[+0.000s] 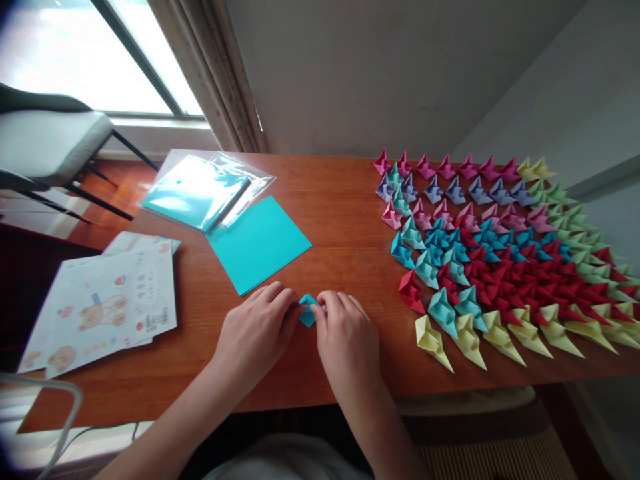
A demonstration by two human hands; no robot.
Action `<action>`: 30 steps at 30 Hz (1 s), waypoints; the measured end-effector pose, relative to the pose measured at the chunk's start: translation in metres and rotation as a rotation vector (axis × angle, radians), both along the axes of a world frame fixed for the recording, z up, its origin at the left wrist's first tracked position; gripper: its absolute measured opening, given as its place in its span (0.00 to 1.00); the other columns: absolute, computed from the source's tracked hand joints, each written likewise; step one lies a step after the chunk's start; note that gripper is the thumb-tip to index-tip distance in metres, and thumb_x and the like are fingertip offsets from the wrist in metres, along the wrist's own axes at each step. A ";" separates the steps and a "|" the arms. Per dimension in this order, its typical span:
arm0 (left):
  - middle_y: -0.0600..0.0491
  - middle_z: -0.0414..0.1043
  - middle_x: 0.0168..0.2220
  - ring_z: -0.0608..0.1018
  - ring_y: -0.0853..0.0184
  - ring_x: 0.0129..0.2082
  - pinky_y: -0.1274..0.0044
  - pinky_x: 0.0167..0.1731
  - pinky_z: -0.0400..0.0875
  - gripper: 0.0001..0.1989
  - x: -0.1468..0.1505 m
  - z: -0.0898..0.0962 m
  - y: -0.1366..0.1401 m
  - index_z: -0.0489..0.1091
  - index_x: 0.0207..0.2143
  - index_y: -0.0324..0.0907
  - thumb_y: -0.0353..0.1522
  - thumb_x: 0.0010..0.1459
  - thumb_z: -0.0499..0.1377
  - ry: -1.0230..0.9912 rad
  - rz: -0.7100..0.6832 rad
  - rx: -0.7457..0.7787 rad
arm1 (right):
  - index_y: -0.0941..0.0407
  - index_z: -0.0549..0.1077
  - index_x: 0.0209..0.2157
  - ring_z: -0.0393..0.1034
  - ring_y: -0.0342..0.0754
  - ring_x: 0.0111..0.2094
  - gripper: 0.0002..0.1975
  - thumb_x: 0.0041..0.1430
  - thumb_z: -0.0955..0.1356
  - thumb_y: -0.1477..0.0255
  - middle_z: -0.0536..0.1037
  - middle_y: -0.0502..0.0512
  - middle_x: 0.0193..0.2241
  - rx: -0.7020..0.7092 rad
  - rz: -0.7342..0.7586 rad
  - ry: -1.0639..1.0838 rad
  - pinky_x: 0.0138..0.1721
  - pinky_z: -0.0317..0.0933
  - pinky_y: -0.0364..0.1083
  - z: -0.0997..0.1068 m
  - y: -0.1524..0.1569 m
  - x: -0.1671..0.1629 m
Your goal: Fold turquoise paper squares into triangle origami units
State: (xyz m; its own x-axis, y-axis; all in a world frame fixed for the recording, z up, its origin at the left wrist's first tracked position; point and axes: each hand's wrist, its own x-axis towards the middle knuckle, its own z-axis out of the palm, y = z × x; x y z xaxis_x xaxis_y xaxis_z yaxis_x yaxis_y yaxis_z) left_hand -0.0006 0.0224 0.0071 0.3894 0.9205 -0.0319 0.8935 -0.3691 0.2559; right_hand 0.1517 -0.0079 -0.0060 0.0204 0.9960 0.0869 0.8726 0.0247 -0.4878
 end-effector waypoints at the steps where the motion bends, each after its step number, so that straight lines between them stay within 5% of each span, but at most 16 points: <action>1: 0.53 0.73 0.35 0.76 0.63 0.35 0.74 0.26 0.59 0.10 0.000 0.000 0.000 0.67 0.34 0.45 0.36 0.69 0.53 0.000 0.006 0.001 | 0.54 0.72 0.36 0.72 0.51 0.34 0.03 0.66 0.68 0.71 0.79 0.53 0.32 0.002 0.006 -0.004 0.34 0.57 0.47 0.000 0.000 0.000; 9: 0.52 0.73 0.41 0.76 0.62 0.41 0.75 0.31 0.67 0.09 -0.003 -0.001 0.001 0.69 0.49 0.49 0.34 0.69 0.53 -0.099 -0.008 -0.022 | 0.54 0.71 0.36 0.70 0.52 0.36 0.01 0.65 0.67 0.73 0.76 0.54 0.33 -0.023 0.029 -0.004 0.35 0.59 0.48 0.002 0.000 -0.002; 19: 0.52 0.73 0.47 0.76 0.62 0.47 0.73 0.40 0.71 0.08 -0.012 -0.009 0.002 0.72 0.46 0.49 0.34 0.67 0.55 -0.275 -0.011 -0.048 | 0.53 0.72 0.36 0.70 0.54 0.44 0.04 0.65 0.65 0.75 0.75 0.57 0.42 0.029 0.039 0.160 0.46 0.64 0.52 -0.002 -0.008 0.001; 25: 0.51 0.76 0.45 0.77 0.62 0.45 0.73 0.42 0.71 0.09 -0.013 -0.006 0.002 0.71 0.48 0.46 0.35 0.66 0.57 -0.370 -0.028 -0.064 | 0.53 0.71 0.37 0.73 0.50 0.43 0.05 0.66 0.64 0.75 0.78 0.56 0.42 0.019 0.080 0.400 0.43 0.67 0.48 0.000 -0.006 0.007; 30: 0.53 0.79 0.40 0.79 0.67 0.36 0.76 0.35 0.72 0.09 -0.013 -0.006 0.001 0.73 0.45 0.44 0.30 0.62 0.61 -0.718 0.043 -0.247 | 0.53 0.73 0.36 0.75 0.49 0.42 0.03 0.65 0.67 0.72 0.79 0.56 0.43 -0.023 0.031 0.668 0.40 0.70 0.46 -0.003 -0.006 0.007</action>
